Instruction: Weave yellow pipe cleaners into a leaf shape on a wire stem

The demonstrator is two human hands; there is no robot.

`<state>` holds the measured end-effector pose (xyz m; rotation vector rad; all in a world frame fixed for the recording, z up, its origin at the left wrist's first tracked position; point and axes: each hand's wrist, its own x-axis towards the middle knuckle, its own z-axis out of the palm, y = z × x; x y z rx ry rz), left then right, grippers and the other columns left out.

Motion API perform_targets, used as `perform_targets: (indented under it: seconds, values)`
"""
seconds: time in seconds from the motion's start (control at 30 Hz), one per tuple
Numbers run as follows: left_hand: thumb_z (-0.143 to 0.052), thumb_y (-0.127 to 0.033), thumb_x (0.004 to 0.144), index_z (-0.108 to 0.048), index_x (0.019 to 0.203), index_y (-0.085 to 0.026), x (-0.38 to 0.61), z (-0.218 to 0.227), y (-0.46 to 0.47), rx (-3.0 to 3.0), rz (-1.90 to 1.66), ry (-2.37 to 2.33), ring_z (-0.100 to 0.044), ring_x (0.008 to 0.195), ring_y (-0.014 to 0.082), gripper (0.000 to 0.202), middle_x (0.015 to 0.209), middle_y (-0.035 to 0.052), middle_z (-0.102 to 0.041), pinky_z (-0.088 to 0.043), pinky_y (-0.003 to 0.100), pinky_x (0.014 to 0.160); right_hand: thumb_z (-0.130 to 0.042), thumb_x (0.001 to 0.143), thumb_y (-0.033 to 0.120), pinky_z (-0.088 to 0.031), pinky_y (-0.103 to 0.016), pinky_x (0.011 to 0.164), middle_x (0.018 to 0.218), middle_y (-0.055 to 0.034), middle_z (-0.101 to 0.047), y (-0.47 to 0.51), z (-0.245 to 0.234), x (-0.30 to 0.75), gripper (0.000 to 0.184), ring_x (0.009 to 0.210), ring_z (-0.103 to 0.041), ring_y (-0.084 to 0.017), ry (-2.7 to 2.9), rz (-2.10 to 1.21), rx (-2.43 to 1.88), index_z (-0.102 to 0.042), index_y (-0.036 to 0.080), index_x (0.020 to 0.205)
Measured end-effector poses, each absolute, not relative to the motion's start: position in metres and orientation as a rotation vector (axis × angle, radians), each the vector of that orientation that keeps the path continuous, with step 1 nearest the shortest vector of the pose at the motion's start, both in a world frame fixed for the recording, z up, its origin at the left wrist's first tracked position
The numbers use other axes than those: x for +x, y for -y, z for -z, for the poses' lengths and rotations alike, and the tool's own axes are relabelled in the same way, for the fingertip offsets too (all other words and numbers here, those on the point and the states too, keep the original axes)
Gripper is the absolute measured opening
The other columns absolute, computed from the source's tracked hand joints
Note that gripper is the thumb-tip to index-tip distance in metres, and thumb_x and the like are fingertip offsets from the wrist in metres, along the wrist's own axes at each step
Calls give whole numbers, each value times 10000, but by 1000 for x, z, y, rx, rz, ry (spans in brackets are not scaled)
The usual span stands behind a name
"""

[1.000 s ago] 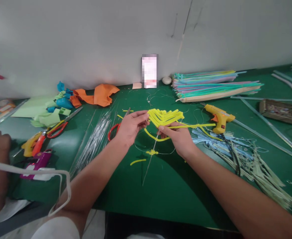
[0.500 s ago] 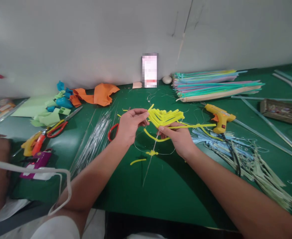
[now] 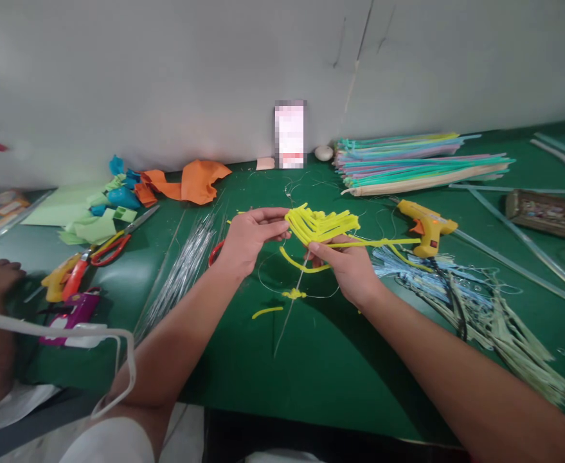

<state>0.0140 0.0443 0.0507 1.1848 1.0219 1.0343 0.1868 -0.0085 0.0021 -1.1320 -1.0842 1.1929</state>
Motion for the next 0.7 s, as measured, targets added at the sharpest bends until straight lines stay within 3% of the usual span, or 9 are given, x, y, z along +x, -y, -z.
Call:
perform_targets:
  seconds: [0.7]
  values:
    - [-796, -242, 637, -661, 774, -132, 19, -55, -39, 1218, -1077, -1111, -618, 553, 111, 221, 608, 6, -651, -468, 235, 546, -753, 728, 375, -439, -290, 578, 544, -15, -643, 8, -1, 187, 222, 533, -554, -128, 1105, -1204, -1125, -734, 197, 596]
